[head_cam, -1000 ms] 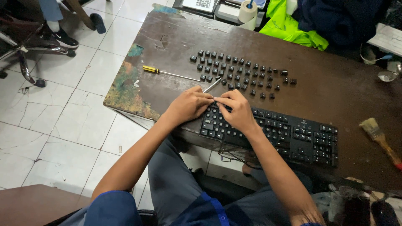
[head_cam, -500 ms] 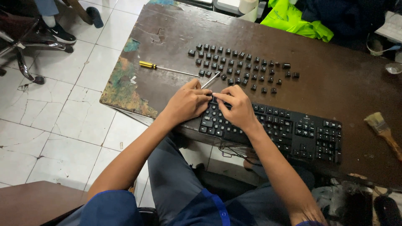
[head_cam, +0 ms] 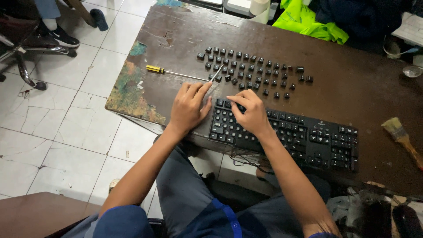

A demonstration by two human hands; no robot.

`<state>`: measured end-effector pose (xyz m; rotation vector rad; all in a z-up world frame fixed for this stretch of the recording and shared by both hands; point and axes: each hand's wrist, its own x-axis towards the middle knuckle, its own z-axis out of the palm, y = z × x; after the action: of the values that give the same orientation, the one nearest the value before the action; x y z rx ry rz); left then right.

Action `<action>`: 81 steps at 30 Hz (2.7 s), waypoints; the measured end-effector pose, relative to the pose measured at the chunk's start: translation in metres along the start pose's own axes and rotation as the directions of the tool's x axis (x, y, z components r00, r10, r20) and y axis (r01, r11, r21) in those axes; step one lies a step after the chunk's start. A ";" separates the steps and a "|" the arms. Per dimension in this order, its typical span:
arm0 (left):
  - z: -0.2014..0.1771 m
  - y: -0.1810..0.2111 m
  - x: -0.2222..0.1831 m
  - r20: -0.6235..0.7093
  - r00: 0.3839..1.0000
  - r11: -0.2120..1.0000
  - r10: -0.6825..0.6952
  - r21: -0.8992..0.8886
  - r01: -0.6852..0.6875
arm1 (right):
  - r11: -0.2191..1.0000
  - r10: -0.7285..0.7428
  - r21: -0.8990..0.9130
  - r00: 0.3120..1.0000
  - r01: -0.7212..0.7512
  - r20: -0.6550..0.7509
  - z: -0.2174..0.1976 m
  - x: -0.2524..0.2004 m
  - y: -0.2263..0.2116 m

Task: Reassembling a computer keyboard by manually installing individual keycaps onto the switches.

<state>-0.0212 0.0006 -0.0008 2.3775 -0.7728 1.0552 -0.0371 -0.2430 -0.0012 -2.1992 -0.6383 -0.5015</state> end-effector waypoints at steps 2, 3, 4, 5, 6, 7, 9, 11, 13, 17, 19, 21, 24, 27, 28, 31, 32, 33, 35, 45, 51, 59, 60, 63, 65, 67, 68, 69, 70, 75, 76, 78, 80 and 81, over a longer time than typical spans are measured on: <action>-0.004 0.005 -0.002 -0.009 0.999 0.999 -0.036 0.019 0.036 | 1.000 -0.018 -0.006 1.000 0.018 -0.011 0.000 0.000 0.001; -0.006 0.007 -0.003 -0.017 0.997 0.997 -0.072 0.035 0.072 | 0.999 -0.032 -0.012 0.999 0.032 -0.022 0.000 0.000 0.002; -0.006 0.008 -0.004 -0.019 0.997 0.997 -0.070 0.036 0.070 | 0.999 -0.034 -0.012 0.999 0.034 -0.024 0.001 -0.001 0.003; -0.006 0.009 -0.005 -0.007 0.994 0.992 -0.108 0.066 0.108 | 0.999 -0.036 -0.012 0.999 0.036 -0.030 0.001 -0.001 0.004; -0.006 0.011 -0.007 0.004 0.989 0.985 -0.145 0.095 0.144 | 0.999 -0.037 -0.014 0.999 0.036 -0.037 0.002 -0.002 0.005; -0.005 0.008 -0.007 0.004 0.990 0.985 -0.143 0.095 0.142 | 0.999 -0.037 -0.015 0.999 0.036 -0.039 0.003 -0.001 0.005; -0.003 0.003 -0.007 -0.050 0.975 0.957 -0.216 -0.207 0.201 | 0.996 -0.089 -0.014 0.992 0.088 -0.092 0.003 -0.001 0.003; -0.014 0.022 0.009 -0.104 0.944 0.902 -0.313 -0.344 0.261 | 0.996 -0.089 0.020 0.992 0.091 -0.087 -0.007 0.002 -0.011; -0.016 0.049 0.033 -0.146 0.902 0.827 -0.407 -0.477 0.296 | 0.994 -0.096 0.051 0.991 0.101 -0.088 -0.015 0.005 -0.025; 0.004 0.128 0.065 0.083 0.807 0.258 -0.585 -0.924 0.283 | 0.912 0.096 0.402 0.995 -0.081 -0.016 -0.030 -0.009 -0.055; 0.010 0.156 0.069 0.114 0.806 0.178 -0.580 -0.948 0.262 | 0.910 0.137 0.406 0.984 -0.079 -0.117 -0.052 -0.020 -0.058; 0.010 0.171 0.069 0.057 0.915 0.520 -0.399 -0.808 0.277 | 0.987 0.158 0.066 0.956 -0.146 -0.249 -0.086 -0.034 -0.049; 0.014 0.169 0.050 0.059 0.993 0.906 -0.100 -0.407 0.115 | 0.893 0.277 -0.248 0.893 -0.376 -0.355 -0.162 -0.077 0.020; 0.033 0.157 0.016 0.192 0.981 0.968 -0.019 -0.242 0.065 | 0.564 0.530 -0.537 0.774 -0.627 -0.348 -0.234 -0.109 0.083; 0.038 0.155 0.011 0.192 0.981 0.968 -0.016 -0.244 0.064 | 0.561 0.531 -0.537 0.772 -0.630 -0.350 -0.245 -0.128 0.114; 0.051 0.153 -0.002 0.284 0.957 0.957 -0.058 -0.258 0.135 | 0.401 0.622 -0.685 0.730 -0.608 -0.283 -0.267 -0.176 0.188; 0.054 0.152 -0.003 0.301 0.952 0.957 -0.056 -0.256 0.137 | 0.404 0.660 -0.658 0.700 -0.636 -0.271 -0.268 -0.181 0.203; 0.057 0.151 -0.004 0.317 0.947 0.957 -0.053 -0.254 0.139 | 0.405 0.697 -0.630 0.670 -0.663 -0.256 -0.269 -0.186 0.217; 0.035 0.146 0.012 0.361 0.929 0.941 -0.075 -0.283 0.186 | 0.428 0.701 -0.608 0.671 -0.668 -0.243 -0.267 -0.165 0.185; 0.005 0.146 -0.011 0.527 0.847 0.997 -0.072 0.046 0.056 | 0.574 0.428 -0.616 0.839 -0.540 -0.337 -0.249 -0.175 0.182; 0.018 0.146 -0.008 0.522 0.849 0.996 -0.085 0.048 0.070 | 0.579 0.450 -0.591 0.825 -0.561 -0.342 -0.248 -0.171 0.180; 0.016 0.149 -0.009 0.509 0.850 0.990 -0.136 0.033 0.139 | 0.585 0.468 -0.575 0.817 -0.571 -0.336 -0.247 -0.173 0.183; 0.018 0.149 -0.009 0.517 0.843 0.987 -0.147 0.026 0.156 | 0.584 0.485 -0.564 0.808 -0.584 -0.334 -0.248 -0.172 0.185; 0.019 0.148 -0.008 0.486 0.859 0.985 -0.161 0.024 0.171 | 0.581 0.487 -0.570 0.809 -0.581 -0.328 -0.248 -0.166 0.171; 0.012 0.152 -0.004 0.443 0.881 0.986 -0.167 0.082 0.146 | 0.605 0.433 -0.573 0.833 -0.552 -0.345 -0.249 -0.174 0.184; 0.014 0.151 -0.005 0.402 0.901 0.984 -0.162 0.139 0.115 | 0.626 0.380 -0.573 0.849 -0.529 -0.368 -0.248 -0.179 0.189; 0.020 0.148 -0.010 0.410 0.897 0.984 -0.166 0.131 0.122 | 0.618 0.381 -0.580 0.848 -0.531 -0.370 -0.247 -0.179 0.188; 0.026 0.145 -0.015 0.418 0.892 0.984 -0.169 0.122 0.130 | 0.609 0.382 -0.588 0.846 -0.533 -0.371 -0.247 -0.178 0.187; 0.022 0.147 -0.012 0.416 0.894 0.984 -0.168 0.122 0.128 | 0.609 0.380 -0.588 0.846 -0.532 -0.373 -0.246 -0.179 0.190; 0.029 0.143 -0.018 0.437 0.883 0.985 -0.172 0.091 0.147 | 0.575 0.425 -0.652 0.861 -0.494 -0.277 -0.256 -0.177 0.198; 0.028 0.143 -0.017 0.437 0.883 0.985 -0.171 0.090 0.147 | 0.574 0.426 -0.653 0.861 -0.494 -0.277 -0.258 -0.174 0.199; 0.026 0.143 -0.016 0.458 0.873 0.986 -0.168 0.078 0.149 | 0.466 0.449 -0.758 0.860 -0.456 -0.242 -0.260 -0.170 0.203; 0.022 0.145 -0.014 0.463 0.869 0.985 -0.173 0.068 0.160 | 0.469 0.407 -0.775 0.882 -0.423 -0.235 -0.254 -0.146 0.192; 0.020 0.146 -0.013 0.468 0.866 0.984 -0.175 0.058 0.168 | 0.469 0.364 -0.792 0.902 -0.391 -0.230 -0.251 -0.135 0.187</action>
<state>-0.1104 -0.1169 -0.0008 2.6947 -0.6878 0.4061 -0.0717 -0.5813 -0.0241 -3.1052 0.2323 -0.6784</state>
